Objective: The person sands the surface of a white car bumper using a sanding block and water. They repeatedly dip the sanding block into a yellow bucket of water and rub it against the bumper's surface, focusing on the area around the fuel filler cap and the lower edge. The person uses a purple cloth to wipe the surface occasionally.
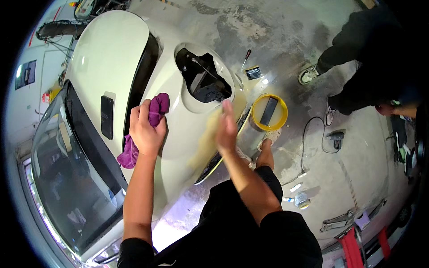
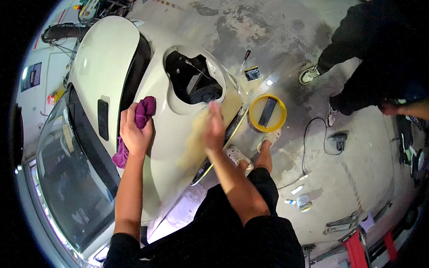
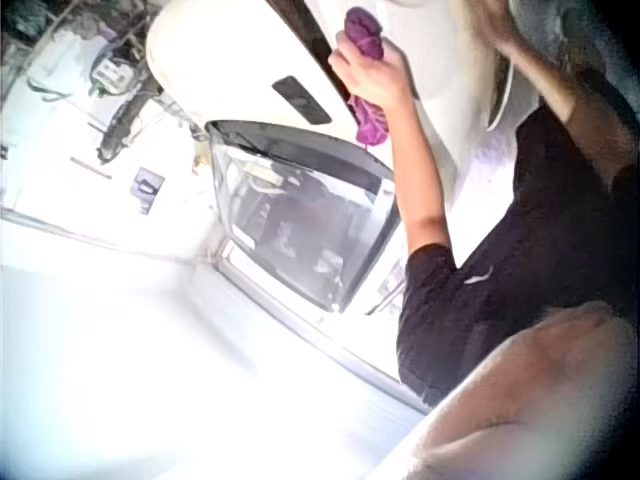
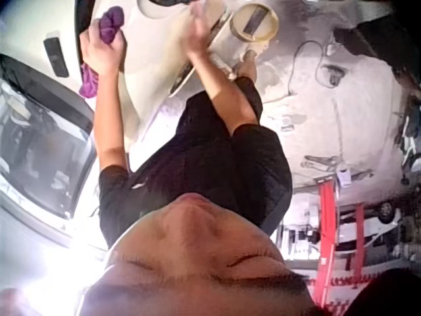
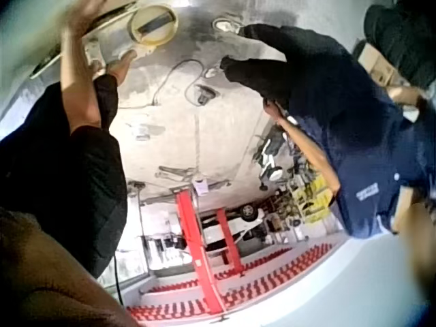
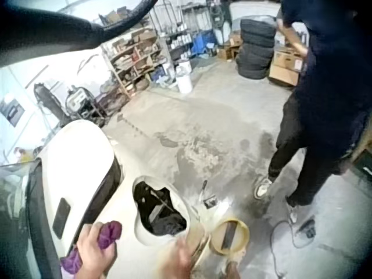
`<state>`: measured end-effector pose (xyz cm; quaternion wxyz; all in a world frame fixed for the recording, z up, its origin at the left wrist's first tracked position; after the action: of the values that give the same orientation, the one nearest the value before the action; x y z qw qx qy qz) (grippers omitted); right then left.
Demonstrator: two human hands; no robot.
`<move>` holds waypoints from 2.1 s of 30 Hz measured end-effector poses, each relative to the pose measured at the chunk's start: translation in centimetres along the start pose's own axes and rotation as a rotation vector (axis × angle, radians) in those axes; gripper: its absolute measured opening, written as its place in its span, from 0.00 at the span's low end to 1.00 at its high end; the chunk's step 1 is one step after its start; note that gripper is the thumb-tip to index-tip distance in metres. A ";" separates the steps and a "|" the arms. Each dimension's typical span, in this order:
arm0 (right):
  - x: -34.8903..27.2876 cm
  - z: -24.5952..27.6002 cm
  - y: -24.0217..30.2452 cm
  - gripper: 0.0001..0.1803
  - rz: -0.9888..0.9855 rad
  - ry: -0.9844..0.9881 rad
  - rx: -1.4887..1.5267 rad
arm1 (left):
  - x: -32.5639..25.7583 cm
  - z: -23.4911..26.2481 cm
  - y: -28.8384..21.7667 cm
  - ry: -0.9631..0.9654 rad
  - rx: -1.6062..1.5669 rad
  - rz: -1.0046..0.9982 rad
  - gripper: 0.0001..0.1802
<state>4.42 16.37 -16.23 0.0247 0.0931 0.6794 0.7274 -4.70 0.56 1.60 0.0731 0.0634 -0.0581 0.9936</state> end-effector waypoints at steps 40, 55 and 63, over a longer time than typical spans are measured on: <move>-19.3 -11.5 1.5 0.28 0.345 0.194 -0.149 | -0.7 -0.5 1.0 0.008 0.046 -0.133 0.29; -7.4 9.7 -23.2 0.24 -0.576 -0.170 0.370 | 0.1 -0.9 -0.3 0.025 0.106 -0.124 0.29; -6.0 21.6 -50.5 0.33 -0.935 -0.265 0.188 | -2.1 0.2 4.7 0.020 0.036 0.047 0.32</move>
<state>9.37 40.48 -65.69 0.4259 -0.1281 0.7023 0.5559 -3.32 -4.33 0.98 0.0494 0.0533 -0.0409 0.9965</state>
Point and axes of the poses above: each hand's wrist, its own x-axis towards the middle knuckle, its own z-axis out of the back of the hand, y = z × x, the point moved 5 cm from there along x, towards the middle knuckle, and after that the axes turned 11 degrees about y, right-handed, at the moved point
